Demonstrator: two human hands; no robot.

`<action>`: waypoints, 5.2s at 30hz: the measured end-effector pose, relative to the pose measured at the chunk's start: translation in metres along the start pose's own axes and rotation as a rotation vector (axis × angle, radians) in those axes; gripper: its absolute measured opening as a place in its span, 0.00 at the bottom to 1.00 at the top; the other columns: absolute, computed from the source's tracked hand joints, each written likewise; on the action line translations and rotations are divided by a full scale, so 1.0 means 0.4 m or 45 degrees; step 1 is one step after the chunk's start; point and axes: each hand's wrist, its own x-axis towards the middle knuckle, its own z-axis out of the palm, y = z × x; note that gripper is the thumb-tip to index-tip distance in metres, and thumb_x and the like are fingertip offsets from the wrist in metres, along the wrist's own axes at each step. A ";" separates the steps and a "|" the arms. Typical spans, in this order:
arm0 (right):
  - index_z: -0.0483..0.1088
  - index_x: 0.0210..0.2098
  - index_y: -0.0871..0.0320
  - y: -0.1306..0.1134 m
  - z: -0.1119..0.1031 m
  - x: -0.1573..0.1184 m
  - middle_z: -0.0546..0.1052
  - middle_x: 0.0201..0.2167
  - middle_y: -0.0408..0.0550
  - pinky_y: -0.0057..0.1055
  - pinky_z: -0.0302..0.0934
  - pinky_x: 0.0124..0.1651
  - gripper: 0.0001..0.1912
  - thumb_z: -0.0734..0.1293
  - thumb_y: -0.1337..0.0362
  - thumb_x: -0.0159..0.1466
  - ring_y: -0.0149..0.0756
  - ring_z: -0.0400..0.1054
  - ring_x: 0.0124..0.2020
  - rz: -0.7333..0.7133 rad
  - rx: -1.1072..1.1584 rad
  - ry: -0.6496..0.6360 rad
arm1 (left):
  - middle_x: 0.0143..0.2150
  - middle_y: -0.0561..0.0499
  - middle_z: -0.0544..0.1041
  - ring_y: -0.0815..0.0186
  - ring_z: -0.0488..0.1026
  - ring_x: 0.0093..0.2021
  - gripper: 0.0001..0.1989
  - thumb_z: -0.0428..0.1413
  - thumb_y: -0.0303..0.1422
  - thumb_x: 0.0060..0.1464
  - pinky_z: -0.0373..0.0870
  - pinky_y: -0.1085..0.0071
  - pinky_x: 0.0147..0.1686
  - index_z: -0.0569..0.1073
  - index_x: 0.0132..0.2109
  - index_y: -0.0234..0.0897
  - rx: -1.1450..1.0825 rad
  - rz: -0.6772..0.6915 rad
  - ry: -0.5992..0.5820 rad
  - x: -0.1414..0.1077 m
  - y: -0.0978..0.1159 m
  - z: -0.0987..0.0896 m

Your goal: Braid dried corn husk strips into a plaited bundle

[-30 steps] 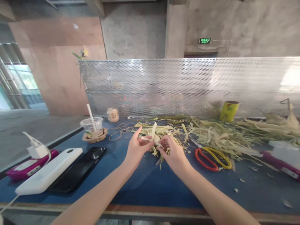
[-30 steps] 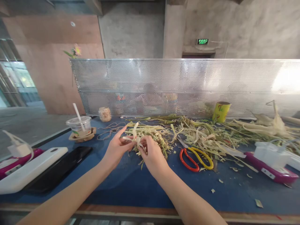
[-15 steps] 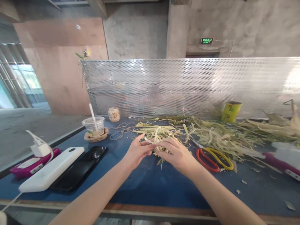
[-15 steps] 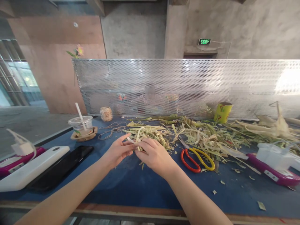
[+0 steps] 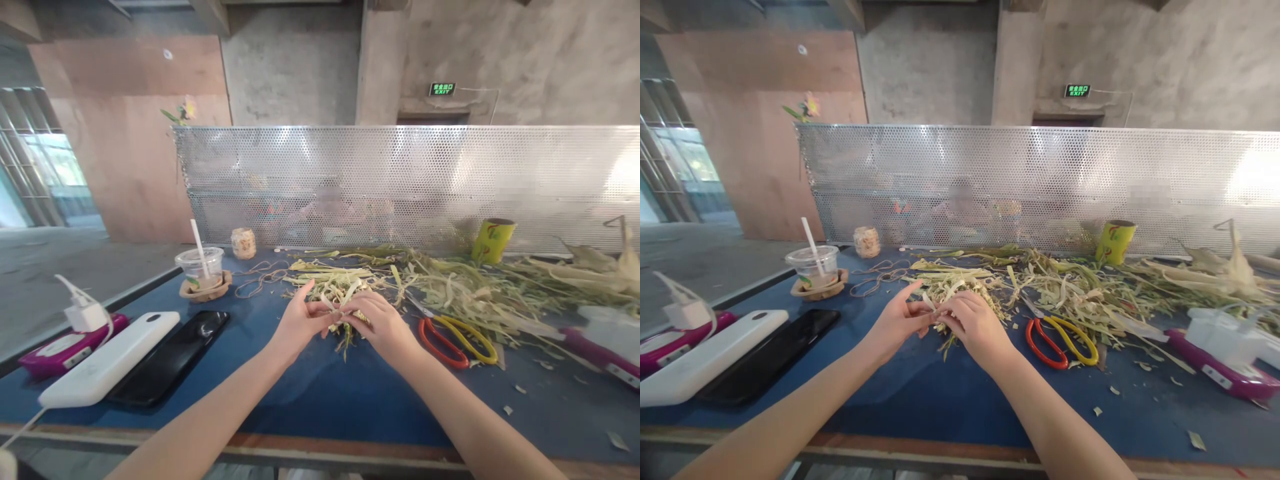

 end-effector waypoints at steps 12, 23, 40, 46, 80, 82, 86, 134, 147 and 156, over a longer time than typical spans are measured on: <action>0.50 0.32 0.53 -0.014 0.028 0.001 0.71 0.18 0.35 0.26 0.56 0.23 0.21 0.69 0.61 0.50 0.29 0.63 0.18 0.828 0.588 0.170 | 0.29 0.52 0.73 0.71 0.63 0.23 0.50 0.60 0.33 0.45 0.61 0.73 0.25 0.32 0.64 0.34 0.035 0.104 -0.088 -0.009 0.002 0.009; 0.58 0.32 0.57 -0.013 0.049 0.005 0.71 0.21 0.40 0.28 0.60 0.28 0.19 0.70 0.58 0.48 0.32 0.66 0.24 1.020 0.913 0.231 | 0.31 0.50 0.72 0.71 0.64 0.27 0.50 0.61 0.32 0.43 0.59 0.73 0.25 0.37 0.64 0.33 -0.007 0.055 -0.063 -0.010 0.007 0.017; 0.70 0.45 0.49 -0.017 -0.003 -0.006 0.73 0.36 0.48 0.27 0.64 0.37 0.16 0.55 0.65 0.65 0.31 0.67 0.35 -0.024 0.024 -0.101 | 0.30 0.51 0.73 0.71 0.66 0.25 0.52 0.62 0.28 0.38 0.62 0.73 0.28 0.38 0.64 0.28 0.007 -0.058 -0.040 -0.004 -0.002 0.005; 0.74 0.38 0.51 -0.005 0.001 -0.006 0.68 0.31 0.46 0.27 0.63 0.33 0.10 0.63 0.65 0.59 0.30 0.65 0.30 0.213 0.270 -0.094 | 0.34 0.49 0.74 0.65 0.70 0.37 0.51 0.60 0.32 0.43 0.64 0.67 0.40 0.34 0.64 0.31 0.266 0.113 -0.164 -0.010 -0.001 -0.004; 0.70 0.34 0.56 -0.012 -0.032 0.000 0.73 0.34 0.47 0.27 0.63 0.42 0.08 0.60 0.71 0.61 0.30 0.68 0.37 -0.035 0.264 -0.106 | 0.23 0.57 0.67 0.73 0.60 0.23 0.43 0.59 0.31 0.46 0.54 0.73 0.26 0.43 0.63 0.27 0.006 -0.145 -0.258 -0.003 0.012 -0.004; 0.70 0.33 0.56 -0.013 -0.035 0.002 0.73 0.34 0.47 0.26 0.63 0.40 0.08 0.60 0.70 0.61 0.30 0.68 0.36 -0.002 0.277 -0.157 | 0.23 0.57 0.67 0.74 0.59 0.23 0.42 0.57 0.30 0.47 0.54 0.73 0.26 0.43 0.63 0.28 -0.009 -0.159 -0.263 -0.002 0.012 -0.006; 0.70 0.31 0.56 -0.015 -0.037 0.006 0.71 0.33 0.47 0.24 0.62 0.30 0.06 0.62 0.70 0.59 0.29 0.66 0.30 0.153 0.310 -0.234 | 0.24 0.55 0.70 0.73 0.62 0.23 0.42 0.53 0.22 0.45 0.55 0.73 0.26 0.41 0.63 0.28 0.100 -0.169 -0.294 0.000 0.014 -0.015; 0.63 0.36 0.56 -0.047 -0.019 0.009 0.70 0.28 0.42 0.24 0.64 0.30 0.10 0.60 0.71 0.55 0.27 0.65 0.27 0.544 0.572 -0.126 | 0.37 0.47 0.76 0.66 0.70 0.30 0.48 0.55 0.30 0.50 0.70 0.70 0.28 0.25 0.63 0.43 0.412 0.415 -0.211 -0.033 0.042 0.000; 0.65 0.37 0.56 -0.041 -0.024 0.013 0.70 0.30 0.43 0.25 0.64 0.33 0.12 0.59 0.73 0.54 0.28 0.66 0.30 0.557 0.617 -0.151 | 0.36 0.50 0.76 0.65 0.71 0.34 0.45 0.54 0.31 0.51 0.70 0.68 0.32 0.30 0.64 0.46 0.497 0.440 -0.104 -0.040 0.025 0.011; 0.67 0.39 0.56 -0.041 -0.034 0.016 0.73 0.33 0.45 0.29 0.67 0.37 0.11 0.62 0.69 0.57 0.31 0.69 0.34 0.651 0.797 -0.197 | 0.39 0.46 0.76 0.66 0.71 0.31 0.46 0.55 0.30 0.51 0.69 0.69 0.30 0.28 0.63 0.44 0.423 0.399 -0.092 -0.042 0.041 0.008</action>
